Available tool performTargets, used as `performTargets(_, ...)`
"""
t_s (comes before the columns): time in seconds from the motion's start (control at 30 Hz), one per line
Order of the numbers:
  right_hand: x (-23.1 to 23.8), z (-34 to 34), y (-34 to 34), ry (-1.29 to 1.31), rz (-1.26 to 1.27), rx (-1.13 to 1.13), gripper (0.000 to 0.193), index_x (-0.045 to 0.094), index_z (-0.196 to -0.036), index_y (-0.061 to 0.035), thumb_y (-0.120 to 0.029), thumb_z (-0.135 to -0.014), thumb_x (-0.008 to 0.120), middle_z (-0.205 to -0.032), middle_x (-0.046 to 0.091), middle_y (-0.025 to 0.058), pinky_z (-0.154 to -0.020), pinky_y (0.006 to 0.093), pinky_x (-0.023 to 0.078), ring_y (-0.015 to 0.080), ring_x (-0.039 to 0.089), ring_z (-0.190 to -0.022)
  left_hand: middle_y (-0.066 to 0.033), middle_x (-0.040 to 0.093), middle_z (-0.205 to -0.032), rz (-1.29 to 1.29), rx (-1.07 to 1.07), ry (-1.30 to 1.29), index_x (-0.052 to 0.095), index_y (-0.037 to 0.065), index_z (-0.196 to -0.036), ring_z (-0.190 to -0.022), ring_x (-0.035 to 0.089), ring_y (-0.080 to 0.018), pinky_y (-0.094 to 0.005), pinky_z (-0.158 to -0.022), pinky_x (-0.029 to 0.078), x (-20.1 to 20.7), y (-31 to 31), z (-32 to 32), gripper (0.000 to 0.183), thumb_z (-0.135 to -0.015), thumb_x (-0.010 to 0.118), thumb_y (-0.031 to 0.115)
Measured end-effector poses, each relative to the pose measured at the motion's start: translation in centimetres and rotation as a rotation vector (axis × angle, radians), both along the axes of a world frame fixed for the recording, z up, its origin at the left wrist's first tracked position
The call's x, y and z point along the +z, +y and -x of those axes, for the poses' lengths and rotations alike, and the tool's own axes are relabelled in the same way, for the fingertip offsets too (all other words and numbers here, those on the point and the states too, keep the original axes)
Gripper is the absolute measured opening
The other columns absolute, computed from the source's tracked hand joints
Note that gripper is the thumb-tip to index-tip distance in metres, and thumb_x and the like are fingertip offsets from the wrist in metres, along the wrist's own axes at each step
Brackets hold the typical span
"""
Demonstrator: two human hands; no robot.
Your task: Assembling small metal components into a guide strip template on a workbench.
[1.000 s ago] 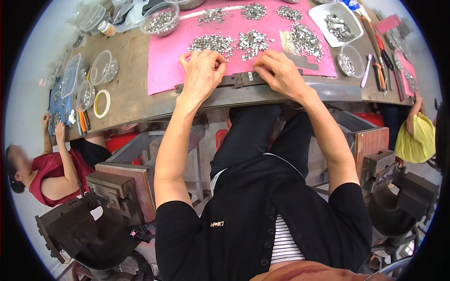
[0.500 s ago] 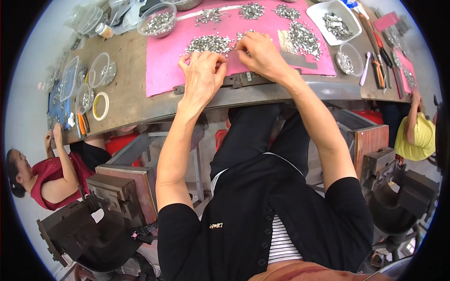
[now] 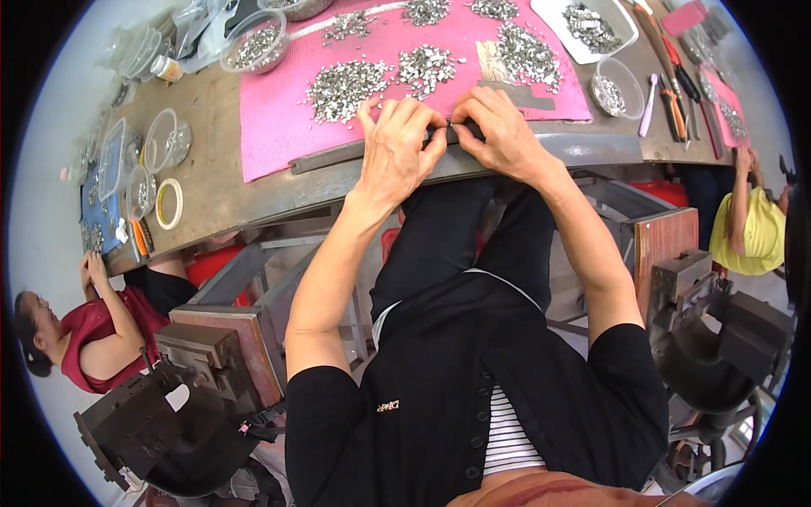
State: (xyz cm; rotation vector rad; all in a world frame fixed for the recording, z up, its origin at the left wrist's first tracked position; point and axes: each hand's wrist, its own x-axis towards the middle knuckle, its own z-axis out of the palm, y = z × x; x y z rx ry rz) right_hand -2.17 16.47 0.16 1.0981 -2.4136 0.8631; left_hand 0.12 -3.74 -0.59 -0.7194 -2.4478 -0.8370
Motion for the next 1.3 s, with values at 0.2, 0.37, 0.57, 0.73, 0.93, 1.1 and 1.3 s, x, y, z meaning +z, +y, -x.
performTargets(0.2,0.0,-0.2,0.3,-0.005,-0.039,0.014,0.019,0.061,-0.095,-0.0037,-0.001,-0.079,0.072,-0.098,0.063,0.0074,-0.080,0.0370,0.044,0.0269,0.059,-0.092,-0.0018,0.066,-0.091,-0.026,-0.009,-0.043,0.070,0.010,-0.097,-0.093,0.063,-0.0206,-0.0509,-0.109,0.030,-0.4,-0.3,-0.3,0.013,-0.084,0.071,0.009)
performTargets(0.37,-0.1,0.0,0.9,-0.086,0.054,0.024,0.016,0.066,-0.099,-0.0045,-0.003,-0.084,0.070,-0.099,0.066,0.0084,-0.082,0.0373,0.047,0.0280,0.062,-0.092,-0.0044,0.068,-0.102,-0.238,-0.011,-0.083,0.070,0.010,-0.103,-0.097,0.065,-0.0242,-0.0558,-0.112,0.029,-0.1,-1.2,-0.5,0.016,-0.087,0.067,0.006)
performTargets(0.57,-0.3,2.3,-1.4,-0.069,0.070,-0.035,0.019,0.070,-0.106,-0.0036,-0.003,-0.087,0.066,-0.095,0.064,0.0099,-0.082,0.0391,0.050,0.0298,0.062,-0.089,-0.0074,0.049,-0.152,0.293,0.374,-0.113,0.055,0.011,-0.143,-0.144,0.030,-0.0473,-0.0770,-0.111,0.011,-0.1,-4.4,-0.4,0.050,-0.103,0.052,0.040)
performTargets(0.73,0.1,4.0,-5.7,0.083,-0.166,-0.022,0.030,0.070,-0.116,-0.0063,-0.006,-0.086,0.064,-0.107,0.061,0.0103,-0.086,0.0416,0.047,0.0302,0.056,-0.099,-0.0034,0.046,-0.156,0.299,0.255,-0.256,0.053,0.013,-0.146,-0.150,0.018,-0.0497,-0.0826,-0.108,0.001,0.2,-4.5,-1.7,0.056,-0.105,0.044,0.049)
performTargets(0.93,0.6,4.3,-5.5,0.068,-0.241,-0.039,0.024,0.074,-0.107,-0.0091,-0.006,-0.085,0.065,-0.106,0.061,0.0084,-0.086,0.0412,0.048,0.0283,0.057,-0.102,-0.0029,0.072,-0.119,-0.003,0.291,-0.148,0.076,0.018,-0.112,-0.127,0.053,-0.0330,-0.0662,-0.111,0.019,0.8,-6.9,-1.7,0.024,-0.093,0.070,0.031)
performTargets(1.1,-0.1,4.9,-6.8,-0.014,-0.096,0.014,0.017,0.075,-0.100,-0.0091,-0.010,-0.089,0.062,-0.099,0.061,0.0099,-0.089,0.0430,0.046,0.0284,0.058,-0.097,0.0025,0.068,-0.088,-0.041,0.357,-0.068,0.074,0.017,-0.089,-0.092,0.057,-0.0211,-0.0474,-0.096,0.030,0.6,-6.5,0.0,0.009,-0.083,0.077,0.022)
performTargets(1.3,-1.0,5.6,-8.3,0.034,-0.068,-0.001,0.009,0.072,-0.092,-0.0079,-0.014,-0.086,0.068,-0.092,0.061,0.0095,-0.084,0.0416,0.045,0.0286,0.059,-0.093,0.0010,0.067,-0.087,0.038,0.353,-0.082,0.074,0.016,-0.089,-0.092,0.057,-0.0223,-0.0476,-0.095,0.030,0.2,-6.3,0.9,0.010,-0.082,0.078,0.023)
